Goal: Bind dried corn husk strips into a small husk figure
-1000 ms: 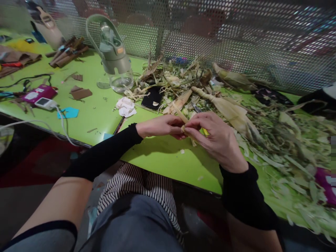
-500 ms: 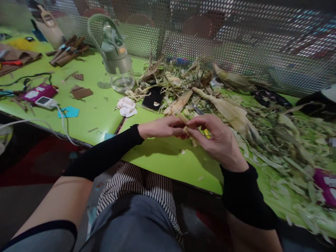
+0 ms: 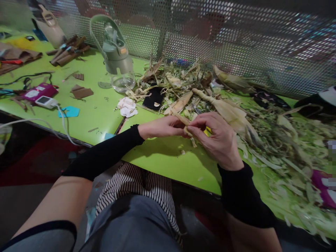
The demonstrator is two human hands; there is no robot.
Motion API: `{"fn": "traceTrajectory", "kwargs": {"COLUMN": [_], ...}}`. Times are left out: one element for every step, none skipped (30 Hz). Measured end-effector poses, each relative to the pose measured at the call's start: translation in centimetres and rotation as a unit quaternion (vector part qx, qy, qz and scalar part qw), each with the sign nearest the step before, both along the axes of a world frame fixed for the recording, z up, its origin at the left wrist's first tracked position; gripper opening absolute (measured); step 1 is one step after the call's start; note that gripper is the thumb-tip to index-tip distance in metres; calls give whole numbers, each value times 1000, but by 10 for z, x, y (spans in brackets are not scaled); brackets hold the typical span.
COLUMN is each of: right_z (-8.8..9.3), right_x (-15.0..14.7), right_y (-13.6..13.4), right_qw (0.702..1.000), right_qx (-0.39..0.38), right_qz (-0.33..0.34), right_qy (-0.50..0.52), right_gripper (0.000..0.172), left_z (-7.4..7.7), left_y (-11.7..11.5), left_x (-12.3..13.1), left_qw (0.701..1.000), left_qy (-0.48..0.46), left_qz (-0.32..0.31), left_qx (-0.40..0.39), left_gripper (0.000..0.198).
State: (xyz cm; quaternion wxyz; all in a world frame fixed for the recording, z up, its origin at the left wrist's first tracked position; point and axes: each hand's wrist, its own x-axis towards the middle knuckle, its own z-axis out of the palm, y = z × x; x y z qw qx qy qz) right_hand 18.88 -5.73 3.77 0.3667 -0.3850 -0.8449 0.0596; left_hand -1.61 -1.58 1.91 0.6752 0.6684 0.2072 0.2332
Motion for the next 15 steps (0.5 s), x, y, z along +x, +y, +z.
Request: {"fn": "traceTrajectory", "kwargs": {"right_z": [0,0,0,-1,-1,-1,-1,-1,-2,-2,-2,-2,-1,-1,-1], "right_x": [-1,-2,-3,-4,-4,-4,-4,-4,-3,-3,-3,-3,-3,-3,-4], "right_y": [-1,-2,-3,-4,-5,-5,-5,-5,-5,-4,-4,-3,-3,-3,-2], "right_qw": [1000,1000,998,995,990,984,980,981,985,988,987,984,979,975,971], "right_qx": [10,26,56,90,119,136,136,112,69,16,-37,-86,-127,-157,-179], "right_qz": [13,16,6,-21,-58,-95,-123,-140,-147,-150,-153,-155,-157,-154,-147], "right_qy": [-6,-5,7,28,50,68,76,70,55,39,27,21,25,37,53], "right_gripper": [12,11,9,9,11,13,18,25,32,40,46,51,55,57,58], "left_z": [-2,-3,-5,-6,-7,-7,-7,-7,-7,-7,-6,-6,-5,-4,-3], "left_y": [0,1,1,1,2,2,3,3,3,3,3,3,3,3,3], "left_x": [0,0,0,0,1,1,2,3,4,5,5,6,6,5,4], "left_qw": [1000,1000,999,998,996,995,994,993,993,994,994,994,995,997,998], "left_qy": [-10,-21,-33,-44,-53,-59,-63,-64,-62,-58,-53,-48,-41,-32,-21], "left_qz": [2,10,23,40,58,73,83,88,89,88,87,86,81,71,54], "left_qx": [-3,-8,-15,-22,-29,-35,-39,-41,-42,-43,-41,-37,-31,-24,-17], "left_gripper": [19,20,22,23,25,26,27,27,28,29,31,33,37,41,46]}}
